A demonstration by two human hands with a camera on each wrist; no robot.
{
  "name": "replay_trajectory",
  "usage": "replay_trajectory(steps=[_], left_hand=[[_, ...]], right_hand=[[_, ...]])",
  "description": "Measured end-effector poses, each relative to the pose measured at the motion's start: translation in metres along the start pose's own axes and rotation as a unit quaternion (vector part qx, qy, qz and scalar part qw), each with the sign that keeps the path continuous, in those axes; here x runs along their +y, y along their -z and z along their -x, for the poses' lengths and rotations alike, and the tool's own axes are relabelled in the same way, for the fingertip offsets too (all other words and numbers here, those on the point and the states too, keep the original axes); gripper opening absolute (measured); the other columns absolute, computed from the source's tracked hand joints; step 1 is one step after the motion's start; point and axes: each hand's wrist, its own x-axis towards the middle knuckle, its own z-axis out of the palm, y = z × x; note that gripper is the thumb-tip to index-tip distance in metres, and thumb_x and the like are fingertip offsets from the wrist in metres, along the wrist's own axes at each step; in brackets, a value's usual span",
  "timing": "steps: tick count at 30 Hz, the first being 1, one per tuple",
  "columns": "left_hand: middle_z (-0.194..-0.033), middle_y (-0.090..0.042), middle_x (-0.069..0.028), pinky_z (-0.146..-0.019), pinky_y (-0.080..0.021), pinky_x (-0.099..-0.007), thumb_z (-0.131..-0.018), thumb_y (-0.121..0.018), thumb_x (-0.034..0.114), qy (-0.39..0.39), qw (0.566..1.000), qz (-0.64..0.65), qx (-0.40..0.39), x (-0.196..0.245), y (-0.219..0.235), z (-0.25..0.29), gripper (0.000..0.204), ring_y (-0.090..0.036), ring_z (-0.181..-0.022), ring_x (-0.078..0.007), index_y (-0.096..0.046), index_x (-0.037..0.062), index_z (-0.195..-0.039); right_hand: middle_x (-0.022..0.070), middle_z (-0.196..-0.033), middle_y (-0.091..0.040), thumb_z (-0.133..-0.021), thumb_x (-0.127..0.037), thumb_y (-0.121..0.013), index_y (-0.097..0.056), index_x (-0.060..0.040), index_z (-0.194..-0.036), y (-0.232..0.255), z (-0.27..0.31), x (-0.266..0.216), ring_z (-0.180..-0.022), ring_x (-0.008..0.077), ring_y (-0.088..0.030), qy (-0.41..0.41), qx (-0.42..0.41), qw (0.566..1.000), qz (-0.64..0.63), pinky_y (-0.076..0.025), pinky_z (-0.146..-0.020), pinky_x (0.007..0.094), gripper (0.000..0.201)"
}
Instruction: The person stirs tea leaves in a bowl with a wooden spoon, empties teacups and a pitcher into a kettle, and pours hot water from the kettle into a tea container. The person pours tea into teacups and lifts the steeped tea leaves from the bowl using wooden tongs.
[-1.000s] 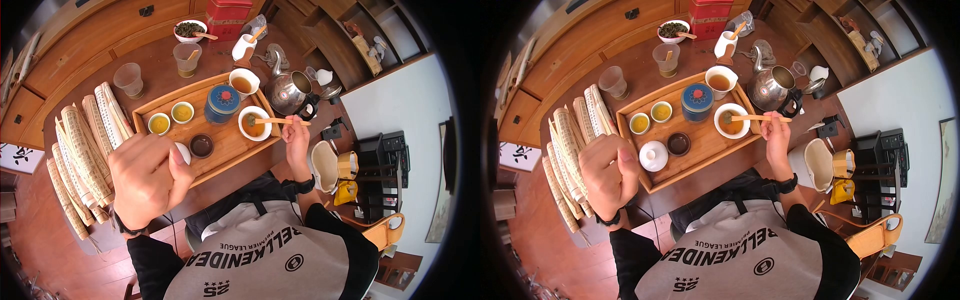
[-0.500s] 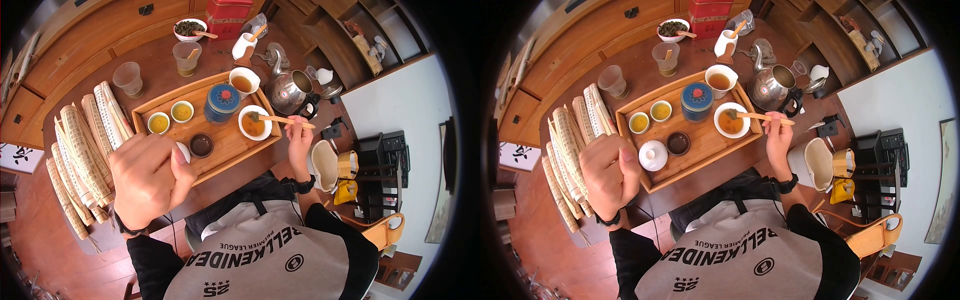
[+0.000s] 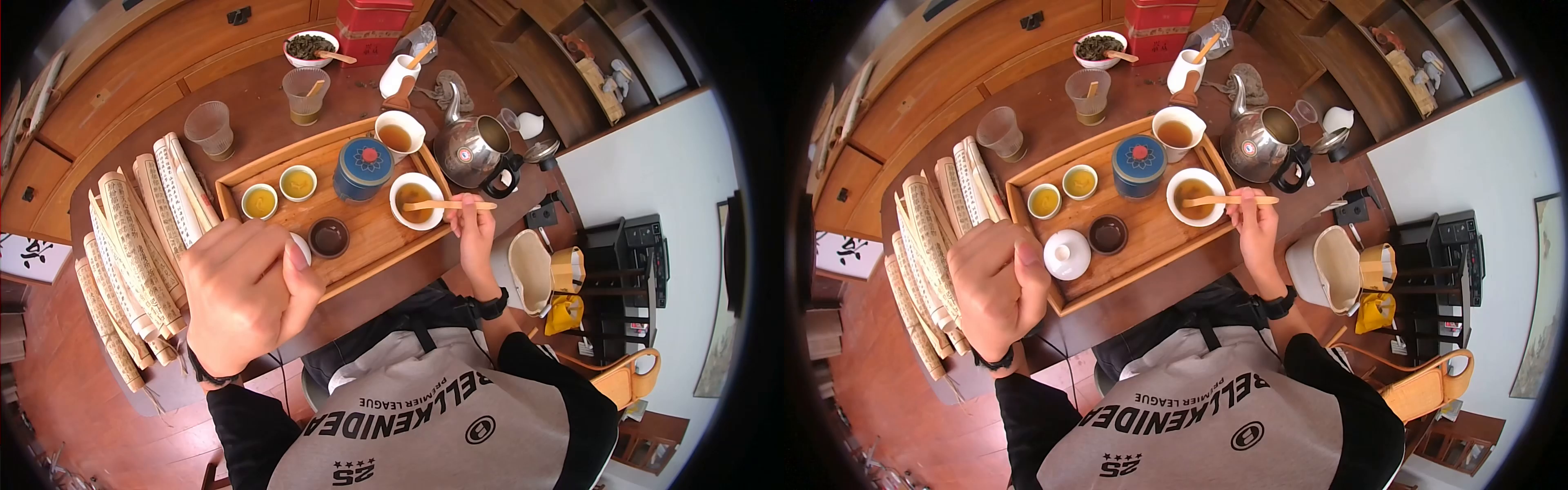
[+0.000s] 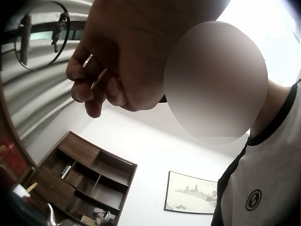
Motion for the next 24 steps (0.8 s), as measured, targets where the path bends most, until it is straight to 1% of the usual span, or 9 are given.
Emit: replay_trajectory(steps=[2,4,8,14,16,17,19,22,24], left_hand=[[-0.060,-0.050,-0.0058,-0.045,-0.036,-0.0357,-0.079,-0.062,-0.002,0.003,1.000,-0.001,0.001,0.000,0.000,0.000,0.028,-0.047,-0.048,-0.0229,-0.048,0.0027,-0.055],[-0.060,-0.050,-0.0058,-0.045,-0.036,-0.0357,-0.079,-0.061,-0.002,0.002,1.000,-0.002,0.002,0.000,0.000,0.001,0.028,-0.047,-0.048,-0.0229,-0.048,0.0028,-0.055],[-0.060,-0.049,-0.0057,-0.045,-0.036,-0.0356,-0.079,-0.061,-0.002,0.000,1.000,-0.004,-0.001,0.000,0.000,0.001,0.028,-0.047,-0.048,-0.0228,-0.048,0.0029,-0.055],[-0.060,-0.048,-0.0055,-0.045,-0.035,-0.0355,-0.079,-0.061,-0.002,-0.004,1.000,-0.003,0.002,0.000,-0.002,0.001,0.029,-0.046,-0.048,-0.0227,-0.047,0.0031,-0.055],[-0.060,-0.048,-0.0055,-0.045,-0.035,-0.0355,-0.079,-0.061,-0.002,0.000,1.000,-0.006,-0.001,0.000,-0.002,0.001,0.029,-0.046,-0.048,-0.0227,-0.047,0.0031,-0.054],[-0.060,-0.048,-0.0055,-0.045,-0.035,-0.0355,-0.079,-0.061,-0.002,0.000,1.000,-0.006,-0.001,0.000,-0.002,0.001,0.029,-0.046,-0.048,-0.0227,-0.047,0.0031,-0.054],[-0.059,-0.047,-0.0055,-0.045,-0.035,-0.0355,-0.079,-0.061,-0.002,0.002,1.000,-0.006,-0.005,0.001,-0.002,0.000,0.029,-0.045,-0.047,-0.0228,-0.047,0.0032,-0.054],[-0.059,-0.047,-0.0055,-0.045,-0.035,-0.0356,-0.079,-0.061,-0.002,0.002,1.000,-0.008,-0.006,0.000,-0.002,0.001,0.029,-0.045,-0.047,-0.0228,-0.046,0.0032,-0.054],[-0.059,-0.047,-0.0055,-0.045,-0.035,-0.0357,-0.078,-0.061,-0.002,0.003,1.000,-0.007,-0.006,0.001,-0.003,0.001,0.028,-0.046,-0.047,-0.0229,-0.046,0.0032,-0.054]], right_hand=[[0.0005,-0.076,-0.059,-0.108,-0.030,-0.048,-0.062,-0.0017,-0.104,0.002,-0.001,0.000,-0.060,0.0042,-0.048,-0.019,0.005,1.000,-0.021,-0.032,-0.051,0.0187,0.032],[0.0014,-0.075,-0.058,-0.107,-0.027,-0.050,-0.061,-0.0011,-0.105,0.006,-0.003,0.002,-0.059,0.0056,-0.047,-0.065,0.028,0.994,-0.089,-0.032,-0.052,0.0200,0.028],[0.0016,-0.074,-0.057,-0.106,-0.024,-0.051,-0.060,-0.0010,-0.106,0.009,-0.006,-0.004,-0.060,0.0064,-0.046,-0.094,0.057,0.987,-0.120,-0.031,-0.052,0.0210,0.025],[0.0010,-0.074,-0.056,-0.106,-0.023,-0.051,-0.060,-0.0009,-0.106,0.017,-0.010,-0.006,-0.060,0.0058,-0.045,-0.052,0.073,0.988,-0.128,-0.030,-0.052,0.0215,0.024],[0.0005,-0.076,-0.057,-0.107,-0.026,-0.050,-0.061,-0.0009,-0.107,0.018,-0.011,-0.004,-0.059,0.0044,-0.044,-0.021,0.077,0.995,-0.066,-0.029,-0.051,0.0202,0.027],[0.0005,-0.076,-0.057,-0.107,-0.026,-0.050,-0.061,-0.0009,-0.107,0.018,-0.010,-0.003,-0.059,0.0044,-0.044,-0.021,0.077,0.995,-0.066,-0.029,-0.051,0.0202,0.027],[0.0000,-0.078,-0.060,-0.108,-0.027,-0.047,-0.063,-0.0021,-0.105,0.016,-0.008,-0.001,-0.061,0.0032,-0.046,0.013,0.056,0.998,-0.011,-0.034,-0.053,0.0185,0.030],[0.0002,-0.079,-0.060,-0.108,-0.026,-0.048,-0.063,-0.0018,-0.105,0.010,-0.003,0.004,-0.063,0.0032,-0.047,0.033,0.032,0.998,0.044,-0.035,-0.055,0.0184,0.029],[0.0006,-0.079,-0.060,-0.108,-0.026,-0.048,-0.063,-0.0012,-0.106,0.006,-0.001,0.006,-0.064,0.0035,-0.047,0.038,0.023,0.998,0.053,-0.035,-0.056,0.0188,0.029]])
